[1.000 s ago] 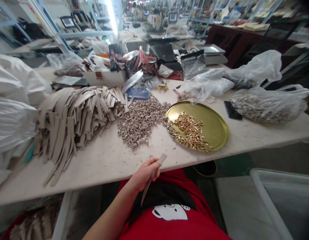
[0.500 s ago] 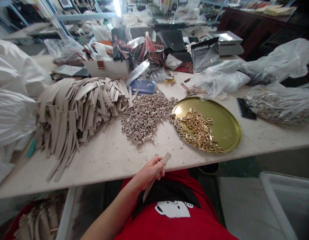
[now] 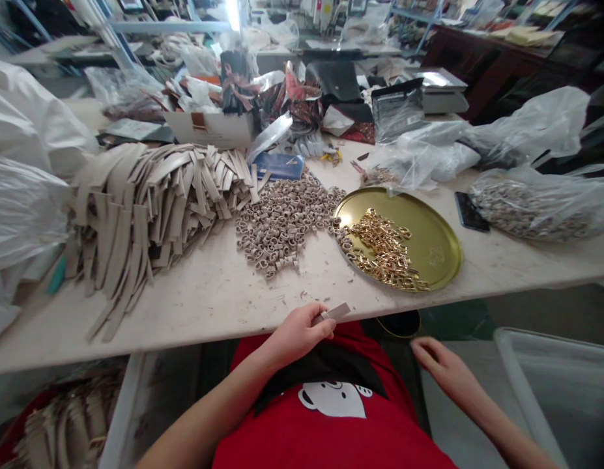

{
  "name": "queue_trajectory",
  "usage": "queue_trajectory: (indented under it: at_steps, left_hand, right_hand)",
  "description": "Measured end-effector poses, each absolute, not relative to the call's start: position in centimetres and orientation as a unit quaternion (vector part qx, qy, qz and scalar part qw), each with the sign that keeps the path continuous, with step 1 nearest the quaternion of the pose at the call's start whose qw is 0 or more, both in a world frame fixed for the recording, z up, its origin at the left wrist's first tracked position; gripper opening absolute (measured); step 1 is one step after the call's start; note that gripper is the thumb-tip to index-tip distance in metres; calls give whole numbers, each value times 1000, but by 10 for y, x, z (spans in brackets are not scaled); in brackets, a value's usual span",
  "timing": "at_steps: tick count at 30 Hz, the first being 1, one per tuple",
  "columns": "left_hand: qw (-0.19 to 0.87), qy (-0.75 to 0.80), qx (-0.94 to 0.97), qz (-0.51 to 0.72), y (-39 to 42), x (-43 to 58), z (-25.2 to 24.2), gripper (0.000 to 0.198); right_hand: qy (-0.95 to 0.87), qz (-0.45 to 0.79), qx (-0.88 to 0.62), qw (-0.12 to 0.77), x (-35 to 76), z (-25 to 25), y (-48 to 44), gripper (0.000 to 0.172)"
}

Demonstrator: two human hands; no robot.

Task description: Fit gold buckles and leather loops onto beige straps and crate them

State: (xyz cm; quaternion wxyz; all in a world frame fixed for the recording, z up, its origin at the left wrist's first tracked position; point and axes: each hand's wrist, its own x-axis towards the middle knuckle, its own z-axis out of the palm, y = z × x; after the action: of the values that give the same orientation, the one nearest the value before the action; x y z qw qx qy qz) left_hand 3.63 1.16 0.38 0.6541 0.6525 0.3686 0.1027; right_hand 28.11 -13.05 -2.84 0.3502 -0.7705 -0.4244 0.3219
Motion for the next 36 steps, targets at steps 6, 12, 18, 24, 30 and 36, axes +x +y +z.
queue_trajectory:
  at_steps: [6, 12, 18, 24, 30, 36]
  left_hand:
    - [572, 398, 709, 105, -11, 33, 4, 27]
    - [574, 418, 693, 126, -23, 28, 3, 24]
    - [639, 410, 642, 104, -15, 35, -1, 22]
    - [630, 417, 650, 84, 1, 38, -13, 22]
    - [641, 400, 651, 69, 16, 37, -6, 20]
    - [639, 432, 633, 67, 26, 40, -12, 21]
  right_hand:
    - [-512, 524, -573, 368, 218, -10, -61, 28]
    - [-412, 585, -556, 424, 194, -18, -58, 36]
    - [-386, 559, -560, 475, 193, -31, -59, 33]
    - [-504, 432, -599, 448, 201, -34, -47, 27]
    - [-487, 454, -601, 443, 203, -39, -29, 30]
    - [-507, 412, -615, 441, 205, -35, -19, 28]
